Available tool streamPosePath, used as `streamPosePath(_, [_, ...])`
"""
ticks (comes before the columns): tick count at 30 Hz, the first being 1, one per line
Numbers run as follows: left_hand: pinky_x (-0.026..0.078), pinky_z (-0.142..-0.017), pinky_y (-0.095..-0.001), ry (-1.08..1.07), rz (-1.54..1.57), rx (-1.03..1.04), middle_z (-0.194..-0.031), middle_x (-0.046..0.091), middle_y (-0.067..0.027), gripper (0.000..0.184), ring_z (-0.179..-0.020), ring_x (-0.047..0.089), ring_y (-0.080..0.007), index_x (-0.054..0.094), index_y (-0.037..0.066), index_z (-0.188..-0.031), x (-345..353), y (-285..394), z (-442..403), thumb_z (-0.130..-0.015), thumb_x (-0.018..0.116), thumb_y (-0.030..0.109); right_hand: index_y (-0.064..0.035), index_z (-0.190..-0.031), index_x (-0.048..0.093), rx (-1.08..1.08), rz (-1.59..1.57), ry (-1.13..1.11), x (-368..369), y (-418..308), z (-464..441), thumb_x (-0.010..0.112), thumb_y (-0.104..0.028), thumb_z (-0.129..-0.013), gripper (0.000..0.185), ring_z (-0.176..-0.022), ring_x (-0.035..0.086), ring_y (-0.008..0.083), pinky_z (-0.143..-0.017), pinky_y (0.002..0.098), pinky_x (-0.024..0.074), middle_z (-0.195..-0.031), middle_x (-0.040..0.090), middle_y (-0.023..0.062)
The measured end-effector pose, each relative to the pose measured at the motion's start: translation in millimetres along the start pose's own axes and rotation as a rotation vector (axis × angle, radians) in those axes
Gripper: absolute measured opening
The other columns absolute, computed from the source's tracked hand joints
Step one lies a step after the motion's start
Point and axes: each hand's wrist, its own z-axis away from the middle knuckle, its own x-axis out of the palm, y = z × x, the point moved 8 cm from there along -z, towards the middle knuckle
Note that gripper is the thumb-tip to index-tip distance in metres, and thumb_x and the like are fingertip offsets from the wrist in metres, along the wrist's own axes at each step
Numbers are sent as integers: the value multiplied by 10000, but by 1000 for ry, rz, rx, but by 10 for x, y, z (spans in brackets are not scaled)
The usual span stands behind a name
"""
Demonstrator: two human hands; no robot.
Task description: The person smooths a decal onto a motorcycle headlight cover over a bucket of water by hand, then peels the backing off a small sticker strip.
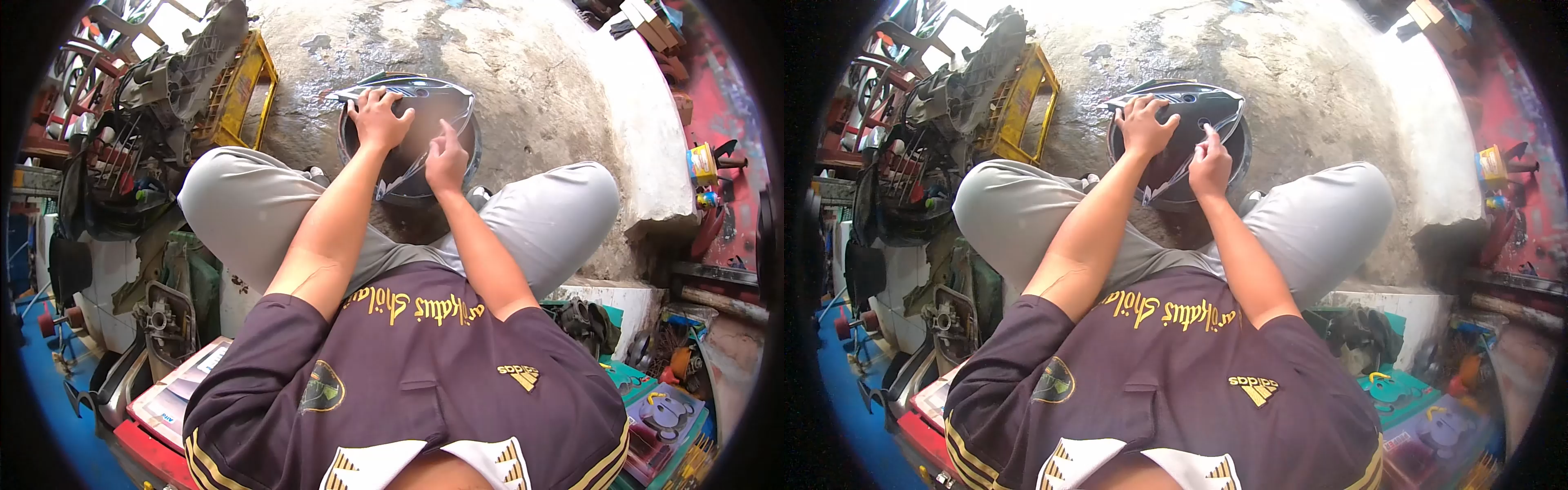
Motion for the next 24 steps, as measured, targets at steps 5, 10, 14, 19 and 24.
streamPosePath(5, [164,-1278,-635,-3,-17,-8,-1539,583,-60,528,-1544,378,-270,757,250,-1297,-14,-15,-9,-854,784,537,-65,-1419,623,-5,-1,-22,29,-12,60,668,45,-891,541,-839,725,350,-794,481,571,-884,731,157])
streamPosePath(10, [165,-1271,-643,3,-14,-11,-1540,581,-64,539,-1546,373,-271,757,249,-1300,11,22,-4,-846,790,537,-58,-1422,622,57,8,-8,1,76,-58,653,54,-894,541,-834,726,353,-790,486,571,-889,731,161])
streamPosePath(14, [170,-1263,-655,0,-26,-9,-1542,580,-65,544,-1543,377,-275,758,245,-1299,11,7,-8,-843,791,539,-65,-1428,628,21,0,-23,19,8,36,682,5,-913,522,-843,766,347,-817,457,588,-898,765,180])
streamPosePath(19, [173,-1260,-656,-6,-19,-9,-1539,582,-67,543,-1538,384,-289,758,244,-1296,38,10,-24,-842,791,540,-43,-1422,617,14,-15,-3,-10,2,-29,656,53,-887,546,-804,736,340,-772,470,578,-860,734,153])
streamPosePath(24, [171,-1262,-661,1,-36,-3,-1543,578,-70,550,-1539,384,-296,754,247,-1301,16,12,-19,-841,787,546,-57,-1437,614,92,-44,-17,7,-15,85,673,42,-896,553,-769,745,311,-760,448,586,-847,741,148])
